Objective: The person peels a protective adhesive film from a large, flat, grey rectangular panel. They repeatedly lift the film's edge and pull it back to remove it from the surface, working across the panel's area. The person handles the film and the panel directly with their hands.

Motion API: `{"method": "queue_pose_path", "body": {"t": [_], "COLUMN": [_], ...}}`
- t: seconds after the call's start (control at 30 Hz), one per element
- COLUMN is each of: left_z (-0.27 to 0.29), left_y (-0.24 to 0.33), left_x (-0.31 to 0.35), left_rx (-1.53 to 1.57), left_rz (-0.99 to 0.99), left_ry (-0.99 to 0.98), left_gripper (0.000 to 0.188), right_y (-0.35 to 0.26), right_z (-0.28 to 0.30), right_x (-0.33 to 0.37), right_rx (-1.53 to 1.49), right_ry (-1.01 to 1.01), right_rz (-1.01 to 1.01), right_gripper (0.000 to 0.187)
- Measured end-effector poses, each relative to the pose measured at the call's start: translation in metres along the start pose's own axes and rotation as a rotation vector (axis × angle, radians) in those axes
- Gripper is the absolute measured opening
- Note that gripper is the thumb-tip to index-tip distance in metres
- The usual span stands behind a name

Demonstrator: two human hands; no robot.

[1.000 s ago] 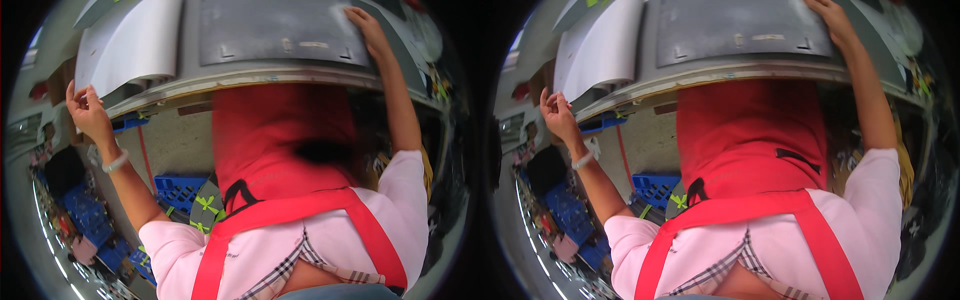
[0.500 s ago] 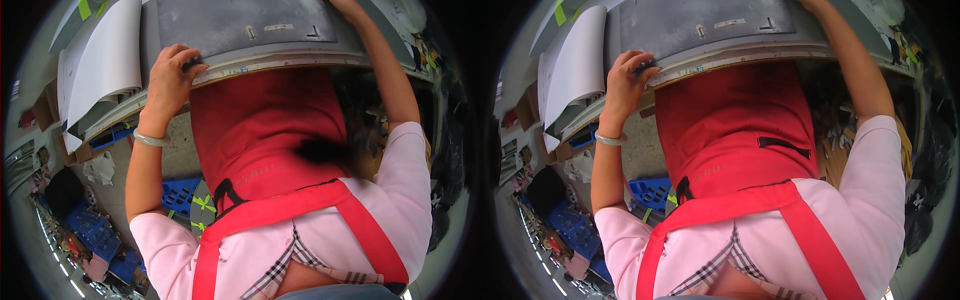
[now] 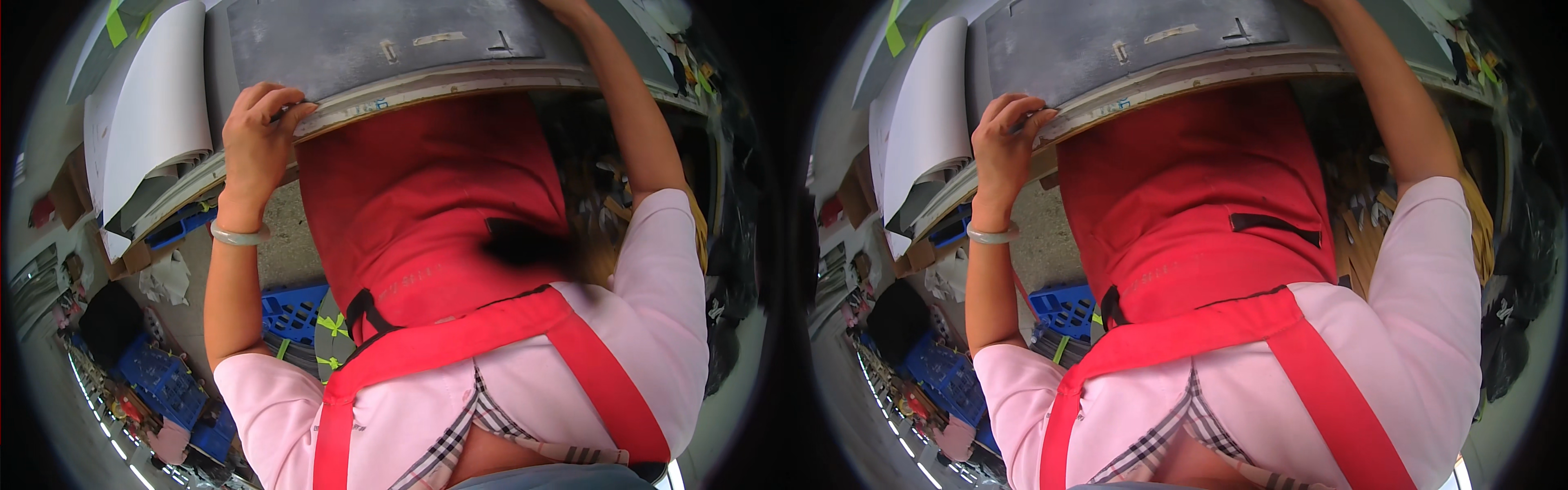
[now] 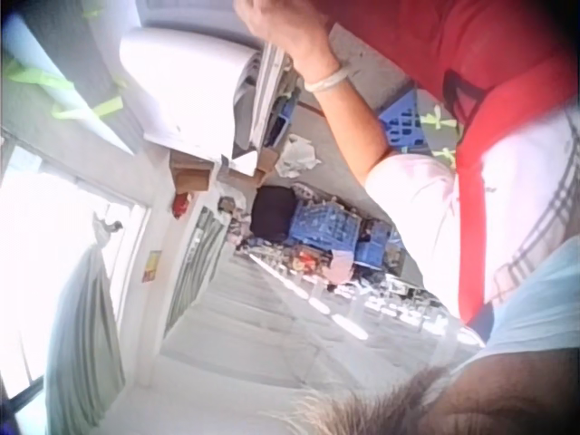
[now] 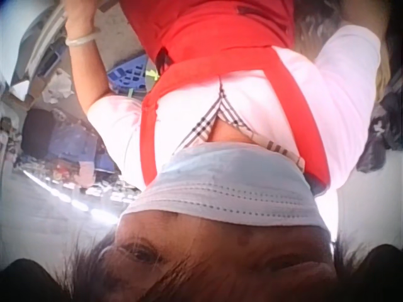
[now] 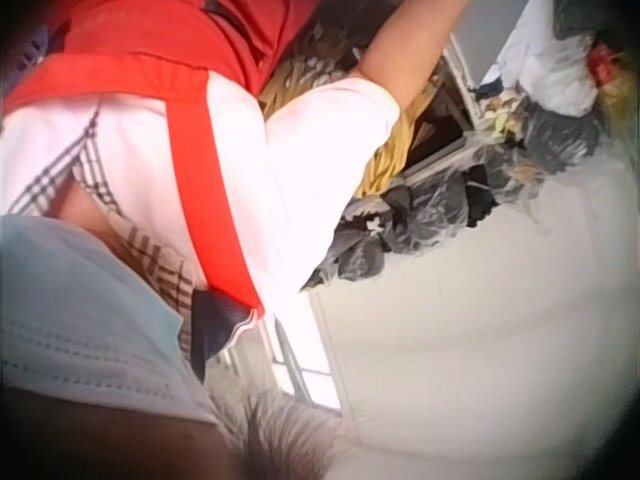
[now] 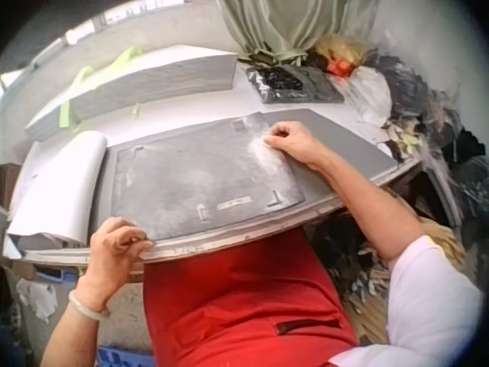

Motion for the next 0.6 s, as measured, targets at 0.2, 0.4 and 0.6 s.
{"method": "queue_pose_path", "body": {"t": [0.2, 0.4, 0.6], "left_z": [0.001, 0.004, 0.003], "left_y": [-0.001, -0.002, -0.002], "left_x": [0.002, 0.003, 0.002], "left_rx": [-0.022, -0.053, -0.054], "left_rz": [-0.032, -0.061, -0.094], "left_ry": [0.009, -0.015, -0.023], "left_gripper": [0.017, 0.017, 0.015], "right_y": [0.004, -0.002, 0.006], "right_z": [-0.005, -0.007, -0.012], "right_x": [-0.003, 0.002, -0.002], "right_rx": [-0.028, -0.018, -0.037], "right_ry": [-0.016, -0.035, -0.033], "right_rz": [-0.001, -0.029, -0.001], "right_gripper": [0.020, 0.020, 0.020]}}
Point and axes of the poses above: each hand's wrist, its own x-axis away from the middle knuckle, its own z-axis out of the back of the hand, y = z × x, the point moved 4 cm from there along -x, towards the middle knuckle, and after that the axes turned 8 degrees about x, right-handed, at the moved point
